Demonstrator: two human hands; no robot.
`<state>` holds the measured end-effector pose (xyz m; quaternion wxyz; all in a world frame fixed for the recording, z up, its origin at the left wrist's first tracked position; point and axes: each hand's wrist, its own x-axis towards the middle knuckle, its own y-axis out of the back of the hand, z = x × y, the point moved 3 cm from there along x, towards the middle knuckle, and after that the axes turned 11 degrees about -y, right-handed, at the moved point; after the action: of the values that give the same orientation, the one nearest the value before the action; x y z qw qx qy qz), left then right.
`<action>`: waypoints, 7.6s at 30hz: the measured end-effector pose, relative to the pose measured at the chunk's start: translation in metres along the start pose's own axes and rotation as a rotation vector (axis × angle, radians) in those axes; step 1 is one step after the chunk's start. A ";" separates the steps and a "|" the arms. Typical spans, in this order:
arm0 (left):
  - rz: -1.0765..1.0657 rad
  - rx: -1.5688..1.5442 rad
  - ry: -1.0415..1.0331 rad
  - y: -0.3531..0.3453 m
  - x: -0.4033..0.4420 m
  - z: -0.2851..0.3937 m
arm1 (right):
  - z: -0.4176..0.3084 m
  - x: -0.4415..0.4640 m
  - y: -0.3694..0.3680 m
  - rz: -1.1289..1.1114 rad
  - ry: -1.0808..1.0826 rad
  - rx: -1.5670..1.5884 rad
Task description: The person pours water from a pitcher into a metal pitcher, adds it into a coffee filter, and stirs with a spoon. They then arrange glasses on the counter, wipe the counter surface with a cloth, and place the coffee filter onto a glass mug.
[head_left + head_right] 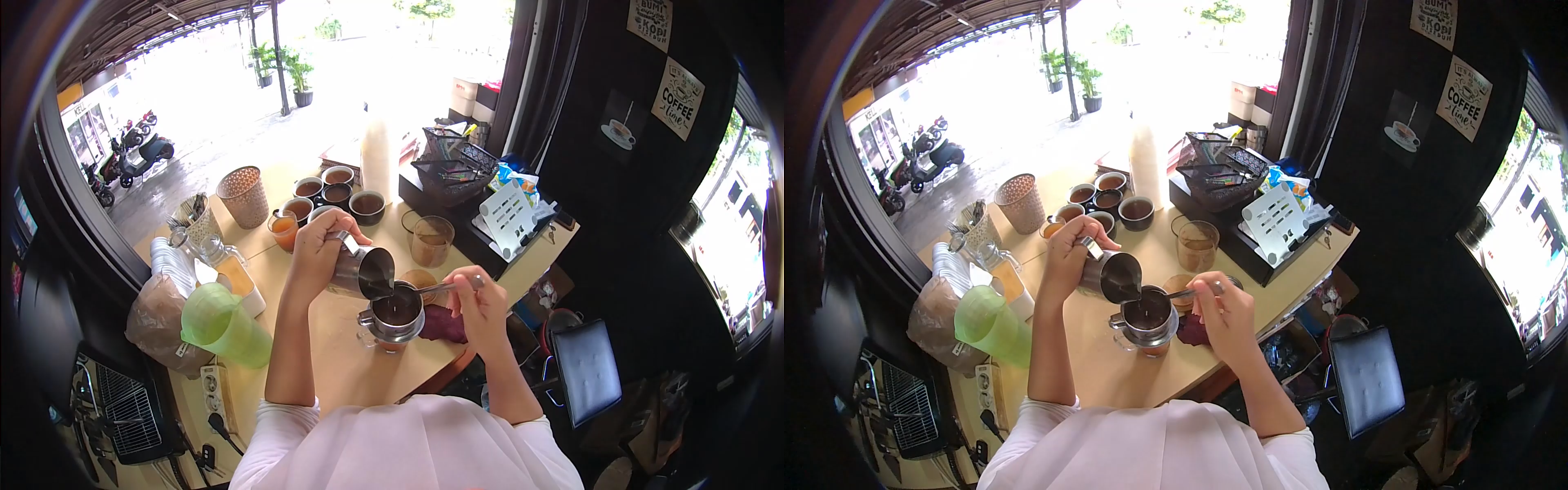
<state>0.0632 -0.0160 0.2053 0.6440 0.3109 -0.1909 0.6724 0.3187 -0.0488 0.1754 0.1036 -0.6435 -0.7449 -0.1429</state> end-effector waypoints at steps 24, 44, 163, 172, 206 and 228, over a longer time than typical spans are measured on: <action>-0.002 0.045 0.003 -0.005 0.002 0.010 | 0.010 0.002 0.007 0.174 -0.095 0.293; 0.231 -0.330 0.284 0.021 -0.016 -0.072 | -0.028 -0.009 0.003 -0.047 0.453 -0.339; -0.597 -0.034 0.036 -0.035 -0.042 0.006 | -0.031 -0.005 -0.003 -0.186 0.266 -0.291; -0.604 -0.018 0.040 -0.035 -0.042 0.006 | -0.031 -0.006 -0.002 -0.154 0.269 -0.298; -0.594 -0.046 0.016 -0.033 -0.042 0.002 | -0.033 -0.006 -0.002 -0.120 0.307 -0.343; -0.570 -0.144 0.095 -0.030 -0.043 -0.008 | -0.030 -0.004 -0.004 -0.066 0.271 -0.312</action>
<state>0.0900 -0.0404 0.1668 0.8354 0.2735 -0.1127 0.4632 0.3145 -0.0634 0.2022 0.0969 -0.6018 -0.7137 -0.3450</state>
